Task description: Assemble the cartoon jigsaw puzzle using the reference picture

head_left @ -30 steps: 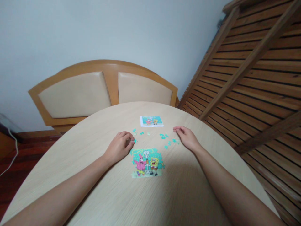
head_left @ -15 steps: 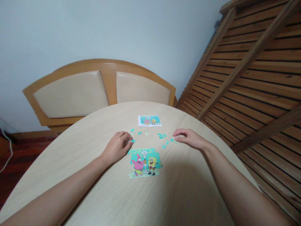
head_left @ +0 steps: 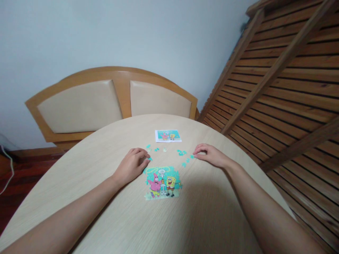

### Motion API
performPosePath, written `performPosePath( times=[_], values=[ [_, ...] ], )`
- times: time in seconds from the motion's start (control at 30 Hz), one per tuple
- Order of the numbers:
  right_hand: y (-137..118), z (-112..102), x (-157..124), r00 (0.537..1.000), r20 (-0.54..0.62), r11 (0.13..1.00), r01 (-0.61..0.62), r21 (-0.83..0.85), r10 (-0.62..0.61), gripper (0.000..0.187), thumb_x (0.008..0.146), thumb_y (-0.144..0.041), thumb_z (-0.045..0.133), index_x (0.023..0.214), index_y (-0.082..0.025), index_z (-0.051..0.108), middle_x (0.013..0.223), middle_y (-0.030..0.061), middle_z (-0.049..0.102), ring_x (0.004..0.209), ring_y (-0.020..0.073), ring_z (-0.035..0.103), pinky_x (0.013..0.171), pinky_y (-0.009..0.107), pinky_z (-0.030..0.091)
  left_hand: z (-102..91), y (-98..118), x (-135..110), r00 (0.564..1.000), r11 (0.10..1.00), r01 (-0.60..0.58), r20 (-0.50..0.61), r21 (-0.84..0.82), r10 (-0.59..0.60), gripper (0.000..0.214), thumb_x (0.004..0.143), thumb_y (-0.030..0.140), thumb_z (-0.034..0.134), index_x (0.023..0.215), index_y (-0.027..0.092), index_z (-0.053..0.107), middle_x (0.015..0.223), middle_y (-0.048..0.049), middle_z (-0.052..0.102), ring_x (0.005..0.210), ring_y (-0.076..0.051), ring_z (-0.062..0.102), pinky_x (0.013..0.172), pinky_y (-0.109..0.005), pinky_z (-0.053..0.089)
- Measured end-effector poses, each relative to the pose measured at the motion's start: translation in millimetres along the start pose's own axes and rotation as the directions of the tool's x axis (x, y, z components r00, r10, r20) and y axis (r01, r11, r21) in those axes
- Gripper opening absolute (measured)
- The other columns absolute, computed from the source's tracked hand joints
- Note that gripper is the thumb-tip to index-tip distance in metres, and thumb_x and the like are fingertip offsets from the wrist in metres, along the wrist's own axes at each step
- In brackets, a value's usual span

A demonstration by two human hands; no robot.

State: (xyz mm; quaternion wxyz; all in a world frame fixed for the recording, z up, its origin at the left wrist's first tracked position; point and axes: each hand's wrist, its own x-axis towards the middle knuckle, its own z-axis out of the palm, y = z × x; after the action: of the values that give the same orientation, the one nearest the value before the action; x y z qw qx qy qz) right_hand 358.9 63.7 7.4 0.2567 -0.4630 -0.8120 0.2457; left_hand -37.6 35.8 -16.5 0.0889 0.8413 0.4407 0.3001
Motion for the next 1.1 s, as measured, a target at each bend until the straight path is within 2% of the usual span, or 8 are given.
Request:
performPosePath(
  times=[0.13,0.23,0.37,0.5,0.83,1.1],
  values=[
    [-6.2,10.3,3.1,0.993,-0.117,0.998,-0.010,-0.063,0.002,0.024,0.088,-0.043,0.066,0.090,-0.021,0.076,0.097,0.0083,0.072,0.094,0.0240,0.067,0.093,0.041,0.049,-0.9,0.8,0.3,1.000,1.000,0.000,-0.004,-0.007,0.000,0.017,0.095,0.032,0.056,0.097,0.022,0.069,0.109,-0.0066,0.066,0.105,-0.025,0.058,0.099,-0.047,0.046],
    [-14.5,23.9,7.1,0.980,-0.196,0.990,0.020,-0.139,-0.047,0.025,0.090,-0.041,0.064,0.102,-0.022,0.075,0.105,0.0096,0.072,0.101,0.0254,0.065,0.097,0.044,0.048,-1.3,0.8,0.5,1.000,1.000,0.000,0.000,-0.006,0.000,0.017,0.095,0.032,0.056,0.098,0.022,0.069,0.108,-0.0065,0.066,0.105,-0.025,0.058,0.099,-0.046,0.046],
    [-21.0,40.1,10.8,0.976,-0.168,0.965,0.095,-0.243,-0.138,0.028,0.092,-0.039,0.064,0.115,-0.025,0.073,0.117,0.0103,0.068,0.112,0.0269,0.061,0.103,0.047,0.045,-1.2,0.6,0.6,1.000,1.000,0.007,0.001,-0.001,-0.007,0.016,0.095,0.032,0.056,0.097,0.022,0.069,0.109,-0.0066,0.066,0.105,-0.025,0.058,0.098,-0.046,0.046],
    [-18.9,45.7,11.9,0.975,-0.155,0.960,0.118,-0.256,-0.161,0.023,0.092,-0.036,0.064,0.111,-0.026,0.074,0.118,0.0099,0.066,0.111,0.0258,0.061,0.101,0.045,0.046,-0.7,0.4,0.5,1.000,1.000,0.014,-0.005,0.003,-0.014,0.016,0.095,0.032,0.057,0.098,0.022,0.069,0.108,-0.0068,0.066,0.105,-0.025,0.058,0.098,-0.045,0.046],
    [-17.7,42.2,13.8,0.971,-0.166,0.974,0.140,-0.178,-0.169,0.014,0.092,-0.032,0.062,0.095,-0.022,0.073,0.102,0.0080,0.070,0.100,0.0229,0.064,0.094,0.041,0.048,2.4,-2.6,0.5,1.000,1.000,0.008,-0.010,0.007,-0.008,0.014,0.095,0.031,0.056,0.097,0.021,0.066,0.108,-0.0067,0.067,0.104,-0.025,0.059,0.097,-0.045,0.046],
    [-12.9,41.5,13.5,0.964,-0.248,0.974,0.035,-0.224,-0.092,0.015,0.086,-0.035,0.069,0.091,-0.021,0.070,0.098,0.0075,0.070,0.097,0.0247,0.063,0.093,0.042,0.047,1.5,-1.7,0.5,0.999,0.999,0.046,-0.007,0.012,-0.046,0.014,0.095,0.030,0.054,0.096,0.021,0.064,0.107,-0.0065,0.067,0.102,-0.025,0.059,0.095,-0.044,0.047]
  ],
)
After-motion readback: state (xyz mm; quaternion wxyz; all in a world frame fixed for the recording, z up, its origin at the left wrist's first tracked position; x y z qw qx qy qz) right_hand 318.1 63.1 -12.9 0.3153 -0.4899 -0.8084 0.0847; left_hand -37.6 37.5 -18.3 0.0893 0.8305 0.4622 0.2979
